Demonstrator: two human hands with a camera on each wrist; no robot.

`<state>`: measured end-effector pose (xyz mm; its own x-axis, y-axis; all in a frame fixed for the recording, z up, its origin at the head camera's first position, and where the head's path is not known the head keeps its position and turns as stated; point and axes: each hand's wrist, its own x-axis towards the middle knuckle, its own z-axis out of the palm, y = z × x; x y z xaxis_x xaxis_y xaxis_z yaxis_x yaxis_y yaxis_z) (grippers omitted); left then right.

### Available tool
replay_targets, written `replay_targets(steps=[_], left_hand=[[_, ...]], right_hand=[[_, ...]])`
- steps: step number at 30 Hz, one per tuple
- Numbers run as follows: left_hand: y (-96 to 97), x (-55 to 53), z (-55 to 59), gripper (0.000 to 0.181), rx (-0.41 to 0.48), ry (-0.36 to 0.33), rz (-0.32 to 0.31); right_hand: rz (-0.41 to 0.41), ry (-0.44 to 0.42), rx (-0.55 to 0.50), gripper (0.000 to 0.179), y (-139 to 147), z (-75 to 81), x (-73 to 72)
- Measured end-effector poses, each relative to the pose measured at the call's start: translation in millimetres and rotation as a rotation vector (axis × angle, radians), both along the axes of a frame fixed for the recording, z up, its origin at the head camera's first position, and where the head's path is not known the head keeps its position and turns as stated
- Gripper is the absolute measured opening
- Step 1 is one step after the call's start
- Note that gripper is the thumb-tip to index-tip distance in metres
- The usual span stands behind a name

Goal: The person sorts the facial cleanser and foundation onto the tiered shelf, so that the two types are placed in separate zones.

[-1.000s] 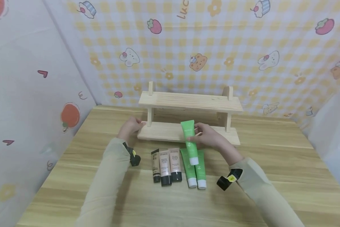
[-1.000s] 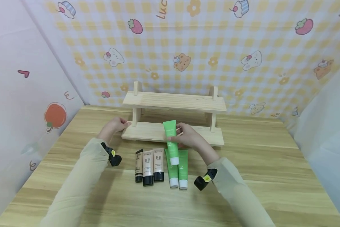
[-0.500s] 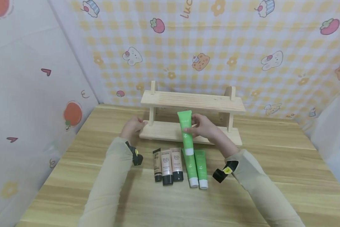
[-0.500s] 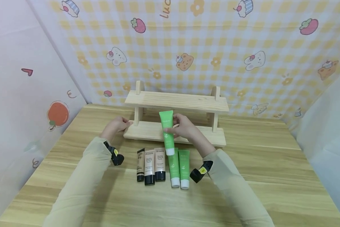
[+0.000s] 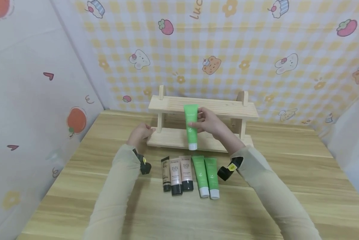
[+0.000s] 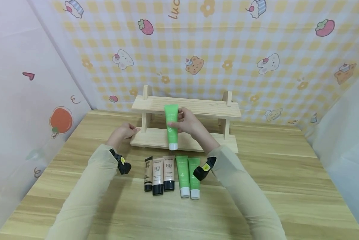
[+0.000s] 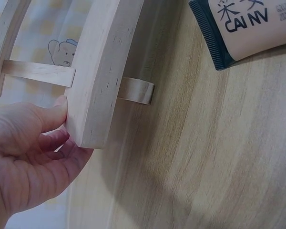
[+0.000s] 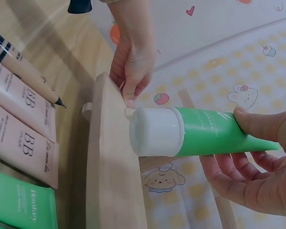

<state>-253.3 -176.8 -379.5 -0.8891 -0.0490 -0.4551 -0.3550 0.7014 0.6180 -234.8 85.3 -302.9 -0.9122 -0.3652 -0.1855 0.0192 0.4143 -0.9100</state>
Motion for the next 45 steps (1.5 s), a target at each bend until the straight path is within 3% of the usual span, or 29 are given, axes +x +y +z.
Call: replay_targets(steps=[7, 17, 30, 45], left_hand=[[-2.3, -5.1, -3.8, 0.051, 0.036, -0.055, -0.014], [-2.0, -3.3, -3.6, 0.047, 0.005, -0.013, 0.004], [0.2, 2.6, 2.6, 0.048, 0.025, -0.005, 0.009], [0.5, 0.8, 0.1, 0.045, 0.045, -0.018, 0.055]], right_hand=[[-0.056, 0.028, 0.026, 0.057, -14.7, 11.5, -10.3], [-0.083, 0.077, 0.038, 0.058, -31.3, 21.5, -19.1], [-0.100, 0.215, -0.069, 0.055, -44.9, 32.7, -34.4], [-0.168, 0.320, -0.128, 0.053, -66.0, 42.4, -59.8]])
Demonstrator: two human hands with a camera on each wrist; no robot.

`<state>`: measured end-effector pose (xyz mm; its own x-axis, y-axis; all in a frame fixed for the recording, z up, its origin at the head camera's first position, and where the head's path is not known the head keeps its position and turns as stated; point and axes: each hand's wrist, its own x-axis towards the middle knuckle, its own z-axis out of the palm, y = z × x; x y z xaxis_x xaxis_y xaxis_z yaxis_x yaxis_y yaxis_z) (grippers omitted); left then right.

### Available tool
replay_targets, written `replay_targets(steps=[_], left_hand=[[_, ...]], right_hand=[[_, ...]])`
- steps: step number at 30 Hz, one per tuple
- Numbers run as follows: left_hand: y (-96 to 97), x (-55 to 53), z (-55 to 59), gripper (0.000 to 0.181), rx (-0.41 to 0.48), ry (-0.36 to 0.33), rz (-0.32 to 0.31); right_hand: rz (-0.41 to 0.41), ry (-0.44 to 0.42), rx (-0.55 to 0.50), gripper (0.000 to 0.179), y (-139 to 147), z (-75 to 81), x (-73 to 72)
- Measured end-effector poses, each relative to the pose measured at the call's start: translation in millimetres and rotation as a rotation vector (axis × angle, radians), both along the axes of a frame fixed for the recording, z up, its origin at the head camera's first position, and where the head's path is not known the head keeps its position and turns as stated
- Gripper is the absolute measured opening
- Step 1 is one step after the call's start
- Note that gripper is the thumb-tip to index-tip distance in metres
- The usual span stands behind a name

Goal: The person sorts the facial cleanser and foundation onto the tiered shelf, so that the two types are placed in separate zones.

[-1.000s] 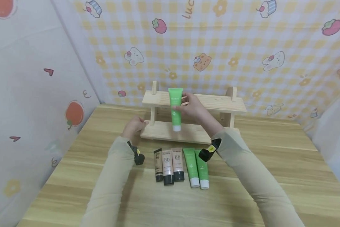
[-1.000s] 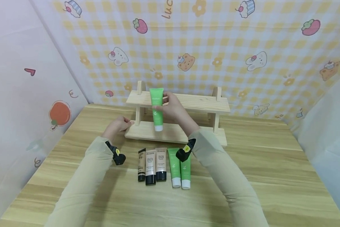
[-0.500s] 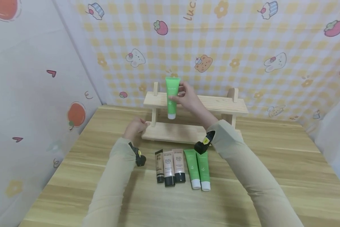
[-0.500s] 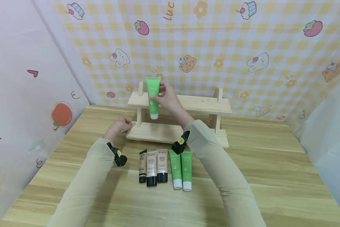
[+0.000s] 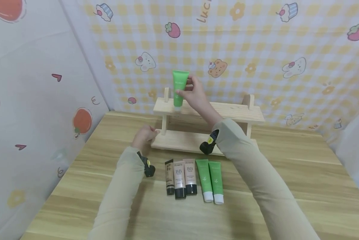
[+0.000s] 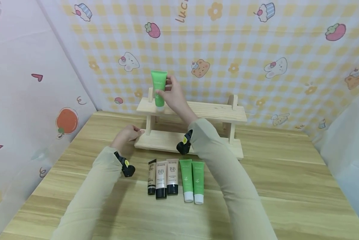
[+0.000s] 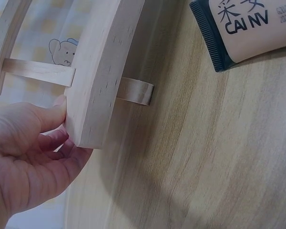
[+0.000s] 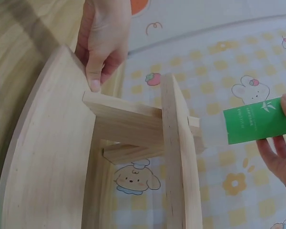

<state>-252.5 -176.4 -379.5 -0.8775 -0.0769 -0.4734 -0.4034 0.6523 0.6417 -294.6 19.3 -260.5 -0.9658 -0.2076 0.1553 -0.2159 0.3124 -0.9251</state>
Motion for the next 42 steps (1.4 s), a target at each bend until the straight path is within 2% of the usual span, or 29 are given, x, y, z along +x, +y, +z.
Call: replay_targets(steps=[6, 14, 20, 27, 35, 42], left_hand=[[1.1, 1.7, 0.1, 0.044, 0.000, 0.007, 0.010], [1.5, 2.4, -2.7, 0.043, -0.006, 0.004, 0.009], [1.6, 3.5, -0.9, 0.043, -0.008, 0.009, 0.001], [-0.7, 4.8, 1.9, 0.044, -0.010, 0.017, 0.008], [-0.9, 2.1, 1.0, 0.045, -0.023, 0.005, 0.005], [-1.0, 1.8, 0.7, 0.045, -0.031, 0.008, 0.004]], right_hand=[[0.013, 0.043, 0.000, 0.053, -8.9, -1.8, -7.0], [0.002, 0.042, 0.022, 0.050, -15.6, -13.1, -14.0], [0.020, 0.068, -0.001, 0.052, -15.2, -22.1, -18.2], [0.059, 0.116, -0.010, 0.053, -16.3, -25.6, -23.3], [0.092, 0.089, 0.006, 0.051, -14.7, -28.4, -28.6], [0.112, 0.102, 0.002, 0.053, -14.4, -29.0, -28.5]])
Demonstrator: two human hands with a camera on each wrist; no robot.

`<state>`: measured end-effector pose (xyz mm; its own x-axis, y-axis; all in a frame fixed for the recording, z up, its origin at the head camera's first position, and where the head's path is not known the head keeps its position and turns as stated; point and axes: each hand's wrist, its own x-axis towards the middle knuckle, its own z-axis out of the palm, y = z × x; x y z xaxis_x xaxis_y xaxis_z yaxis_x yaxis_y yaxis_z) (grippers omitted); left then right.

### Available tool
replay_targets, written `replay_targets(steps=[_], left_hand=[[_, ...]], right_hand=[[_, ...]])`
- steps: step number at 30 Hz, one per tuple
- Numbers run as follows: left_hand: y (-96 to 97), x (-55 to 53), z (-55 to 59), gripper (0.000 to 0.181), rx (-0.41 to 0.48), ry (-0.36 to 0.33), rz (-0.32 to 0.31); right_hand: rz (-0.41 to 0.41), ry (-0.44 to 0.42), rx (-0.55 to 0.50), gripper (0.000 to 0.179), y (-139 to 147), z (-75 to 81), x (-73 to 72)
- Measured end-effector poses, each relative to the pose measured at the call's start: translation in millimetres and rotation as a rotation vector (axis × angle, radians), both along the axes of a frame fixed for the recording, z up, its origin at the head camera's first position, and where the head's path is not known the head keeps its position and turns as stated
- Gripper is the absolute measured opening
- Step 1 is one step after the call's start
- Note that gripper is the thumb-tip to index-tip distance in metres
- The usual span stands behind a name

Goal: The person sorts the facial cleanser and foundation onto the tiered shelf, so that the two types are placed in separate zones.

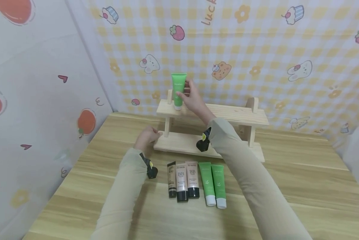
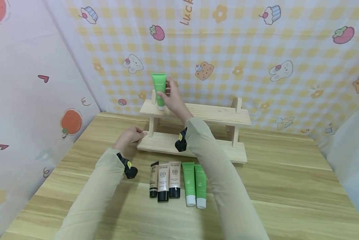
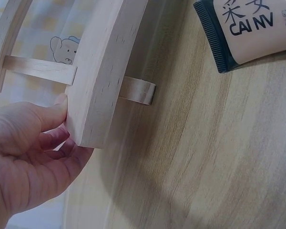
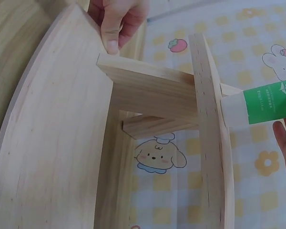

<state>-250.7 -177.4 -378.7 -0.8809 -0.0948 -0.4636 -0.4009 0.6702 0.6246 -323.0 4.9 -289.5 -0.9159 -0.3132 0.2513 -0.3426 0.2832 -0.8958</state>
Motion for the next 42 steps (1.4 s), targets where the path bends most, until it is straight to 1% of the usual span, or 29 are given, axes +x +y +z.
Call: replay_targets(steps=[5, 10, 14, 18, 24, 27, 33, 38, 42], left_hand=[[1.6, 0.5, -0.9, 0.046, 0.000, 0.012, -0.020], [1.1, 1.7, -0.5, 0.045, 0.014, 0.013, -0.013], [0.0, 1.5, 0.1, 0.045, 0.020, 0.016, -0.009], [0.1, 1.0, -0.3, 0.046, 0.024, 0.015, -0.017], [1.7, 0.0, -1.5, 0.047, 0.000, 0.009, -0.002], [1.4, -1.2, -1.7, 0.050, -0.002, -0.001, -0.016], [2.5, 0.4, -0.8, 0.052, 0.010, 0.002, -0.027], [3.5, 0.1, -0.1, 0.052, 0.000, 0.016, -0.043], [2.4, 0.7, 1.4, 0.051, -0.032, 0.006, -0.054]], right_hand=[[-0.003, -0.017, -0.021, 0.059, 4.1, -0.6, 2.1], [-0.034, -0.044, -0.030, 0.065, 10.4, -2.3, 4.7], [-0.050, -0.044, -0.024, 0.065, 15.8, -5.2, 8.0], [-0.048, -0.067, -0.027, 0.066, 20.7, -8.5, 13.5], [-0.044, -0.106, -0.008, 0.067, 28.3, -10.6, 25.1], [-0.043, -0.117, -0.003, 0.067, 32.3, -11.5, 30.0], [-0.063, -0.141, 0.006, 0.061, 42.1, -14.5, 40.1], [-0.080, -0.153, 0.056, 0.051, 55.1, -18.0, 51.6], [-0.097, -0.172, 0.032, 0.046, 63.3, -22.9, 61.9]])
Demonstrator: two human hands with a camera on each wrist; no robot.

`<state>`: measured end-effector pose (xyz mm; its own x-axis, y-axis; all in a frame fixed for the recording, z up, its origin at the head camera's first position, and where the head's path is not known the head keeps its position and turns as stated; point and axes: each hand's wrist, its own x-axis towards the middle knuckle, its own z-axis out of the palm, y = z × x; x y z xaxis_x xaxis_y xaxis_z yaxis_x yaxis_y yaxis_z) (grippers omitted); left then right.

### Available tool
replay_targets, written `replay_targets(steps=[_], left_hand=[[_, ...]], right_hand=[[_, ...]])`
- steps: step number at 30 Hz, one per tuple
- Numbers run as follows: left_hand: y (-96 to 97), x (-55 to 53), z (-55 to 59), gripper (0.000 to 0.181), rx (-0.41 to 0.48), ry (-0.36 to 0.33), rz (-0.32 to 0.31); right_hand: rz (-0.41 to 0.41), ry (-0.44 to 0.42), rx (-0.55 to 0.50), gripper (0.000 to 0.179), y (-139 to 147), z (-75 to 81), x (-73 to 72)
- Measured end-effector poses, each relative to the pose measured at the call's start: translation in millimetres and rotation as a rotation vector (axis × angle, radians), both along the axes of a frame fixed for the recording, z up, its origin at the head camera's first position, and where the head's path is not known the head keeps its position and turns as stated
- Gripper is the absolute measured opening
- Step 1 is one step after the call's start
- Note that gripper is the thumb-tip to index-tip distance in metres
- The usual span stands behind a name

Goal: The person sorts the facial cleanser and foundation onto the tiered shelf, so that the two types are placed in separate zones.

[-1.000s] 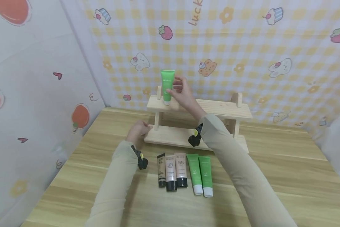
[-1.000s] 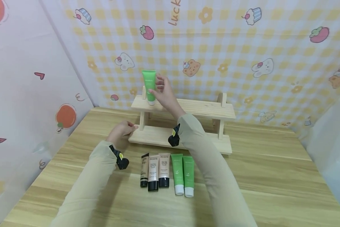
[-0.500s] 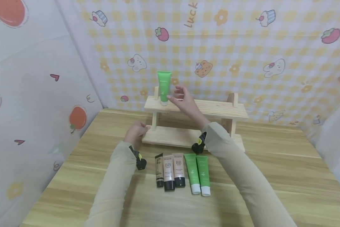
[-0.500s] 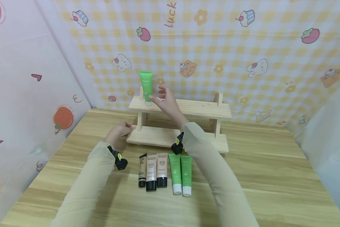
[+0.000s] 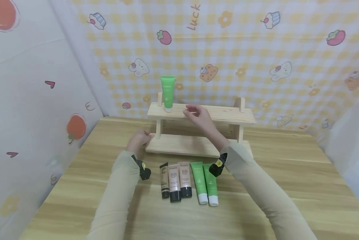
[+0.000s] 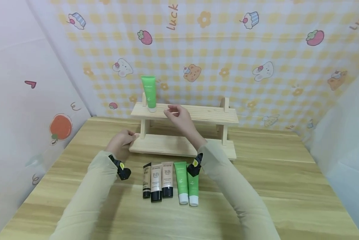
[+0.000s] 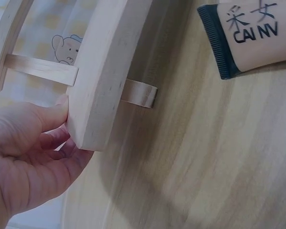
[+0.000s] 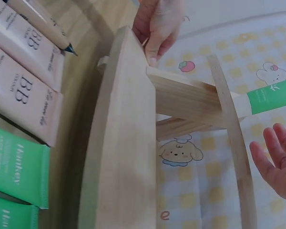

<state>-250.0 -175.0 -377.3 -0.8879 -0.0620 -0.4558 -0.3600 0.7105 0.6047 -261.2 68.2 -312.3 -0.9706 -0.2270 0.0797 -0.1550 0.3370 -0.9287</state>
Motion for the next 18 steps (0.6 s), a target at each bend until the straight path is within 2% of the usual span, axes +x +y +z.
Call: replay_targets(steps=[5, 10, 18], left_hand=[[-0.9, -1.9, -1.7, 0.051, -0.027, -0.037, -0.002], [-0.1, -3.3, -3.8, 0.053, -0.033, -0.034, -0.009], [-1.5, -0.8, -2.4, 0.050, 0.002, -0.020, 0.013]], right_hand=[[-0.023, -0.018, -0.059, 0.042, 7.0, -8.4, 7.8], [-0.018, -0.115, -0.077, 0.041, 14.9, -16.6, 13.7], [0.107, -0.299, 0.089, 0.048, 24.7, -33.1, 28.7]])
